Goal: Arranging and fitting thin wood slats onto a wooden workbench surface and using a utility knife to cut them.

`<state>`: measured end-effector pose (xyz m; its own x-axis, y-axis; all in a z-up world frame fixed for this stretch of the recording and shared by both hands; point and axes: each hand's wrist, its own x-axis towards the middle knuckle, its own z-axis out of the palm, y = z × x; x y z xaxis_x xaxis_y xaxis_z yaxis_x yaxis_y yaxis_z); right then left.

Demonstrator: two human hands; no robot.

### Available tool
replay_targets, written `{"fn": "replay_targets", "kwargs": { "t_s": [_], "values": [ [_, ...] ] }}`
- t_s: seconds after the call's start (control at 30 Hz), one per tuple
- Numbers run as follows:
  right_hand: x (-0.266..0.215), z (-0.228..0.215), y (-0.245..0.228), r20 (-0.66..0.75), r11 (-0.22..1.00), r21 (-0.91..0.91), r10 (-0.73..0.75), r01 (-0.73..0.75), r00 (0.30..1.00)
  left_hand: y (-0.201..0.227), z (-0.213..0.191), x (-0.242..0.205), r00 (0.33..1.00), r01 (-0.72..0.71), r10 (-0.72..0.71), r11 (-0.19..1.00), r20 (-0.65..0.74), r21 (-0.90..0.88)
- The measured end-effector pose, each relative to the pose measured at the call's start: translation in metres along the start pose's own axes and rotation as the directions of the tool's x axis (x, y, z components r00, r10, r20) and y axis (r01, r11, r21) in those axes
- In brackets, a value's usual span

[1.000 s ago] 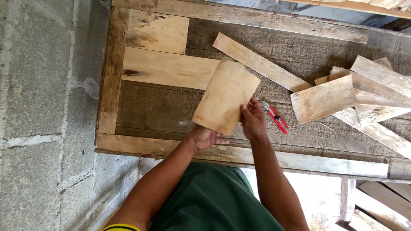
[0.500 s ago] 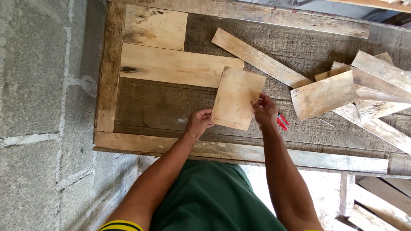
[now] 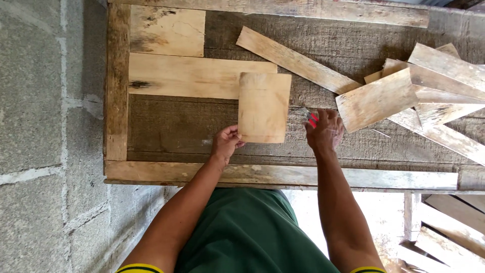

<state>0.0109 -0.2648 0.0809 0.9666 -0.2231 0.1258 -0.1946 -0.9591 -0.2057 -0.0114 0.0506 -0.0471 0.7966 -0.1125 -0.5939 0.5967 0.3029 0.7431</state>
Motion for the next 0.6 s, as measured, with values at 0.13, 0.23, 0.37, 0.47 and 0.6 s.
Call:
{"fn": "replay_targets", "kwargs": {
  "t_s": [0.13, 0.23, 0.37, 0.47, 0.6],
  "values": [
    [-0.008, 0.022, 0.032, 0.222, 0.996, -0.023, 0.090, -0.087, 0.971, 0.001, -0.009, 0.004, 0.997, 0.002, 0.000, 1.000, -0.082, 0.029],
    [-0.018, 0.035, 0.051, 0.267, 0.995, -0.013, 0.103, -0.104, 0.958, -0.019, -0.024, 0.012, 0.995, -0.043, 0.039, 0.998, -0.088, -0.043],
    [-0.018, 0.029, 0.058, 0.254, 0.999, 0.008, 0.043, -0.047, 0.966, -0.022, -0.026, 0.009, 0.991, -0.035, 0.033, 0.999, -0.132, -0.013],
    [-0.012, 0.033, 0.066, 0.319, 1.000, 0.007, 0.003, -0.006, 0.948, -0.015, -0.016, -0.001, 0.986, -0.003, 0.005, 1.000, -0.164, 0.014],
    [-0.005, 0.033, 0.076, 0.265, 0.996, -0.044, -0.066, 0.080, 0.962, -0.010, -0.007, -0.008, 0.981, 0.005, 0.000, 1.000, -0.195, 0.022]
  ]
}}
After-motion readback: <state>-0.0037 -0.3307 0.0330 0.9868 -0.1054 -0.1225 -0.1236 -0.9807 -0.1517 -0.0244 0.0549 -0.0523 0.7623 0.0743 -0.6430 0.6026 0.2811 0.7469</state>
